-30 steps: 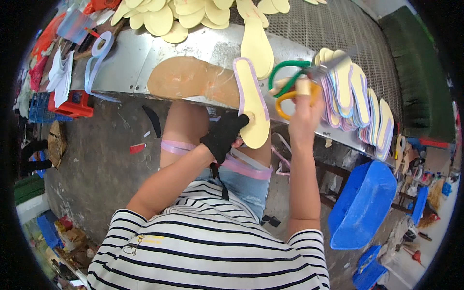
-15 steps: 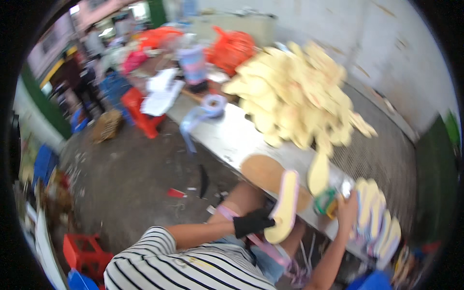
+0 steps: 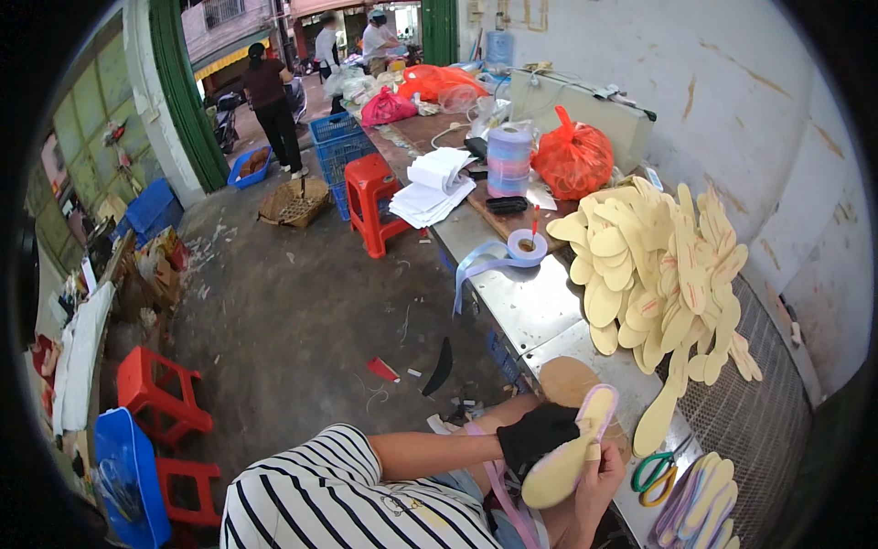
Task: The recorder is applying purple adhesive strips or lining to shoe insoles and trimming the excess with scissors.
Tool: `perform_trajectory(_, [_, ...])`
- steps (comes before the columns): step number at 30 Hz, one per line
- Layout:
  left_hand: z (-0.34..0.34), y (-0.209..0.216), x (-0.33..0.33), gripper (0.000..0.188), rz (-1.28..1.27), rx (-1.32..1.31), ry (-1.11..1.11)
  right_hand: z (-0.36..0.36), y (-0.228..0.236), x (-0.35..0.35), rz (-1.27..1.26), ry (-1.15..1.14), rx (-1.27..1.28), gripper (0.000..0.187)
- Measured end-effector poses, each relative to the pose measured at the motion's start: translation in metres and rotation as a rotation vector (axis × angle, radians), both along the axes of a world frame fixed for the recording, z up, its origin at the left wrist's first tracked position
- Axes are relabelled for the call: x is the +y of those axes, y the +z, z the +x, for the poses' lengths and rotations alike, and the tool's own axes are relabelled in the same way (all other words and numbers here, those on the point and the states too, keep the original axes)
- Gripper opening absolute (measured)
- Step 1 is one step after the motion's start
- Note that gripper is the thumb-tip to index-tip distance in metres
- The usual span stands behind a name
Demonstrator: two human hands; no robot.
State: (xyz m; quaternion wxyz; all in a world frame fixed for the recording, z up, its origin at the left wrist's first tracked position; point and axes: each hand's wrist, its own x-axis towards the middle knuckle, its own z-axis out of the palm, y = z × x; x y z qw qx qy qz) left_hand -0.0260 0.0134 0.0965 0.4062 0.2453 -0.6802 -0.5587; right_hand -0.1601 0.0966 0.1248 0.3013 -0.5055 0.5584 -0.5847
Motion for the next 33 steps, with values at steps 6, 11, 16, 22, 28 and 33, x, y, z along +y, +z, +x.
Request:
perform_trajectory(6, [-0.007,0.027,-0.005,0.027,0.112,0.079,0.180,0.005,-0.013,0.008,0.023,-0.013,-0.048,0.018])
perform_trajectory(11, [-0.019,0.027,0.001,0.031,0.133,0.195,0.213,0.006,-0.019,0.021,-0.034,0.001,-0.151,0.015])
perform_trajectory(16, [-0.029,-0.007,-0.012,0.025,0.169,0.082,-0.081,-0.008,-0.012,0.045,0.164,0.027,-0.091,0.016])
perform_trajectory(22, [-0.013,0.015,-0.007,0.032,0.137,-0.093,-0.323,-0.046,0.030,0.001,-0.034,-0.068,0.066,0.021])
perform_trajectory(28, [-0.023,0.043,-0.005,0.021,-0.033,-0.052,-0.221,-0.039,0.021,0.006,-0.041,-0.075,-0.191,0.009])
perform_trajectory(33, [-0.023,0.045,0.001,0.017,-0.010,-0.130,-0.248,-0.048,0.025,0.008,0.059,-0.010,-0.225,0.009])
